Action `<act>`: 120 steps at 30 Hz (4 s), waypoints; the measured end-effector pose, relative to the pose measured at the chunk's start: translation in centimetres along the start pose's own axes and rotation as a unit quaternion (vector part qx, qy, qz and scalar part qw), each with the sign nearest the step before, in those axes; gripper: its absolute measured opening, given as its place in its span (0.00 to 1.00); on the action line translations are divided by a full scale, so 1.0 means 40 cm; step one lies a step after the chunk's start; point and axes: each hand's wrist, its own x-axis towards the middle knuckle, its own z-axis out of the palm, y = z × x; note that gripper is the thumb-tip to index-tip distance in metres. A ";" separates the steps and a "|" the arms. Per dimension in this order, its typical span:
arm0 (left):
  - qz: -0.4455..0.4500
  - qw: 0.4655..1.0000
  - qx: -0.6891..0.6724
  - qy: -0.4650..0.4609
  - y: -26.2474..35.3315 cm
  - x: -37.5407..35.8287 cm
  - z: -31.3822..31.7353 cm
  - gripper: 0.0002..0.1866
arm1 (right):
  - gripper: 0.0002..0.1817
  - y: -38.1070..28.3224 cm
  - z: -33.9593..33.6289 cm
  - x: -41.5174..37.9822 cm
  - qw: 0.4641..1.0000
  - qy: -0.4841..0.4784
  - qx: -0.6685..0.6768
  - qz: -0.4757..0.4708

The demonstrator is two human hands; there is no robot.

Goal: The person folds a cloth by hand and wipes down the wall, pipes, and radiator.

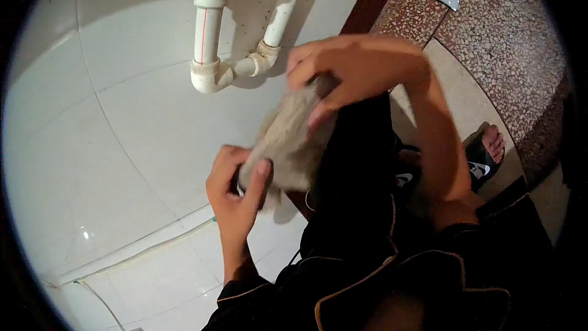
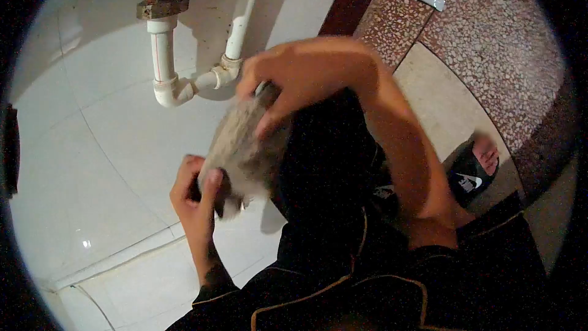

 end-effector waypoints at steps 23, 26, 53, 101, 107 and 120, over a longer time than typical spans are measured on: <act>0.006 0.966 -0.161 0.202 -0.100 0.251 0.150 0.19 | 0.22 -0.157 -0.096 -0.075 0.883 0.336 -0.097 0.313; 0.018 0.968 -0.151 0.198 -0.120 0.260 0.145 0.19 | 0.23 -0.145 -0.089 -0.088 0.903 0.322 -0.128 0.254; 0.072 0.967 -0.148 0.194 -0.145 0.252 0.151 0.20 | 0.13 -0.004 0.087 0.135 0.893 0.277 -0.353 0.041; 0.049 0.965 -0.185 0.181 -0.142 0.247 0.146 0.18 | 0.08 -0.011 0.118 0.131 0.913 0.301 -0.245 0.122; 0.059 0.962 -0.197 0.181 -0.150 0.248 0.144 0.18 | 0.09 -0.006 0.134 0.122 0.936 0.298 -0.081 0.169; 0.021 0.969 -0.187 0.162 -0.143 0.251 0.130 0.21 | 0.11 -0.028 0.168 0.080 0.909 0.381 -0.022 0.167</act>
